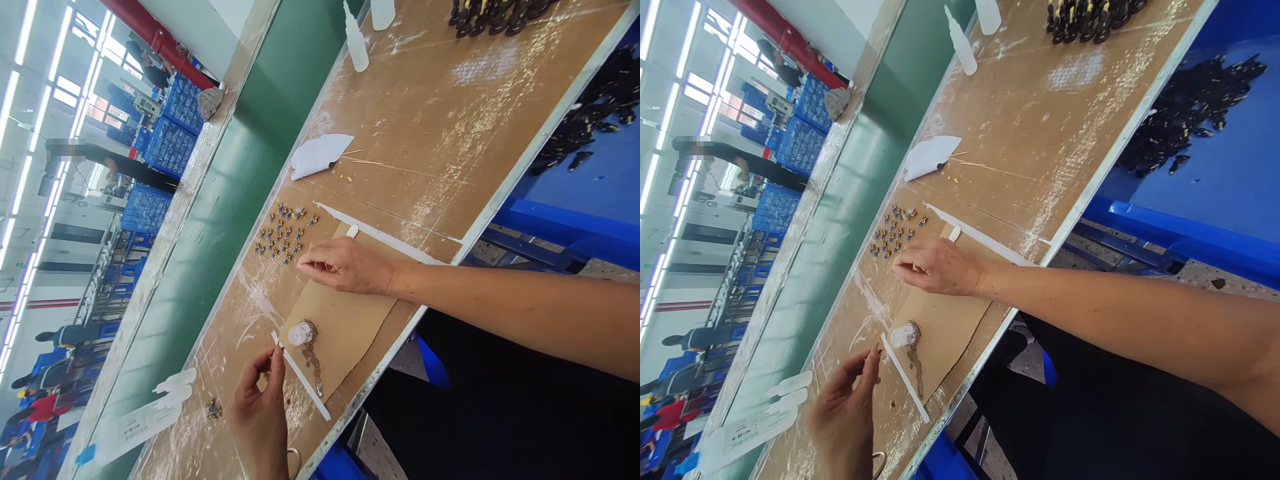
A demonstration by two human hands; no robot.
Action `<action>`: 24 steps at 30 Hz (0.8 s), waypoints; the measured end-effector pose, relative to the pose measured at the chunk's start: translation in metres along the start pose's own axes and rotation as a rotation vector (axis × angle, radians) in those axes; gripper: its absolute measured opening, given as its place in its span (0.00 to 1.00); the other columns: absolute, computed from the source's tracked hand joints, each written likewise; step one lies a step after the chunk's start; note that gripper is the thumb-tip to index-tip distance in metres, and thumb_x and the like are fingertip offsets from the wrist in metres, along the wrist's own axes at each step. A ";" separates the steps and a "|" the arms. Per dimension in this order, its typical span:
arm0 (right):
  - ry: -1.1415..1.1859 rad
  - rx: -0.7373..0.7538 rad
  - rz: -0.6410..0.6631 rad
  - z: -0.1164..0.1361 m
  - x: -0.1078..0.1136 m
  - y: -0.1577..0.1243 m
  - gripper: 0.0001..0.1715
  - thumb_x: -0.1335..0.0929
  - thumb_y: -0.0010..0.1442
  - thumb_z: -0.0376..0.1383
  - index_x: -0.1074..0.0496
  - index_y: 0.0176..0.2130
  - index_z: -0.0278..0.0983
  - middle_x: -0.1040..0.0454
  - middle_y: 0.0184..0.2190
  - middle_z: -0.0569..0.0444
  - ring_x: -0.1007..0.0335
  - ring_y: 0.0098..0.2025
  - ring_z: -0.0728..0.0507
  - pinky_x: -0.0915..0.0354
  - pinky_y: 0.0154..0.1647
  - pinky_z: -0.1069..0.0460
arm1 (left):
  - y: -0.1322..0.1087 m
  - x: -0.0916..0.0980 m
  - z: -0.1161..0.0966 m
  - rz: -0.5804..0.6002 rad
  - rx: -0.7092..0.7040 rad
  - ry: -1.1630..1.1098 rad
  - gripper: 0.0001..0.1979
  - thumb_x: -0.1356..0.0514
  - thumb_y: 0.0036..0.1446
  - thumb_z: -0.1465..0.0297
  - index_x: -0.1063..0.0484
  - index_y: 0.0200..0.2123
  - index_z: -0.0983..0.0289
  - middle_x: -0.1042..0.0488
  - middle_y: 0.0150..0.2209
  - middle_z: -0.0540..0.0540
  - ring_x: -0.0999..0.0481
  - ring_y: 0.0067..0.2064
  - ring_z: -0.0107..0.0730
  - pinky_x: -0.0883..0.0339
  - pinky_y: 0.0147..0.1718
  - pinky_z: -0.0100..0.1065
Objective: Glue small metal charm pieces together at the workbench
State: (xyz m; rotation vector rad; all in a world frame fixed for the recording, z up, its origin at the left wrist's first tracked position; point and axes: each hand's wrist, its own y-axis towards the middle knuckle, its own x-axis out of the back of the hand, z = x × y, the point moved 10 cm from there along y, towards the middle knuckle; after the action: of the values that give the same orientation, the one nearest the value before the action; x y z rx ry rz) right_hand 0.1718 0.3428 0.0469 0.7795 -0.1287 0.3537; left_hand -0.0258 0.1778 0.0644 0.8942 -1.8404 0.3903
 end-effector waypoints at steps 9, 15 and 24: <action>-0.019 0.026 -0.026 0.008 0.002 -0.002 0.11 0.39 0.61 0.31 0.31 0.29 0.33 0.35 0.23 0.57 0.43 0.25 0.54 0.44 0.29 0.57 | -0.065 0.017 0.106 -0.316 0.352 -0.260 0.18 0.36 0.43 0.56 0.25 0.33 0.63 0.23 0.30 0.52 0.24 0.36 0.35 0.31 0.37 0.34; -0.039 0.026 -0.022 0.008 -0.002 -0.005 0.12 0.39 0.61 0.33 0.32 0.28 0.35 0.35 0.22 0.58 0.43 0.25 0.53 0.43 0.28 0.57 | -0.084 0.006 0.136 -0.394 0.389 -0.238 0.18 0.38 0.45 0.55 0.26 0.32 0.64 0.24 0.29 0.52 0.24 0.35 0.35 0.30 0.36 0.34; -0.033 -0.007 0.015 0.004 -0.005 -0.006 0.11 0.39 0.60 0.33 0.32 0.27 0.36 0.33 0.23 0.56 0.41 0.25 0.52 0.42 0.30 0.55 | -0.083 0.003 0.126 -0.344 0.356 -0.128 0.15 0.41 0.54 0.59 0.29 0.36 0.67 0.25 0.33 0.52 0.25 0.35 0.31 0.30 0.36 0.37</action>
State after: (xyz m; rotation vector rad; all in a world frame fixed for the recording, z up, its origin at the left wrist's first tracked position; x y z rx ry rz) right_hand 0.1690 0.3348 0.0443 0.7784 -0.1664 0.3544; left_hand -0.0483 0.0428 0.0010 1.4844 -1.7132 0.4582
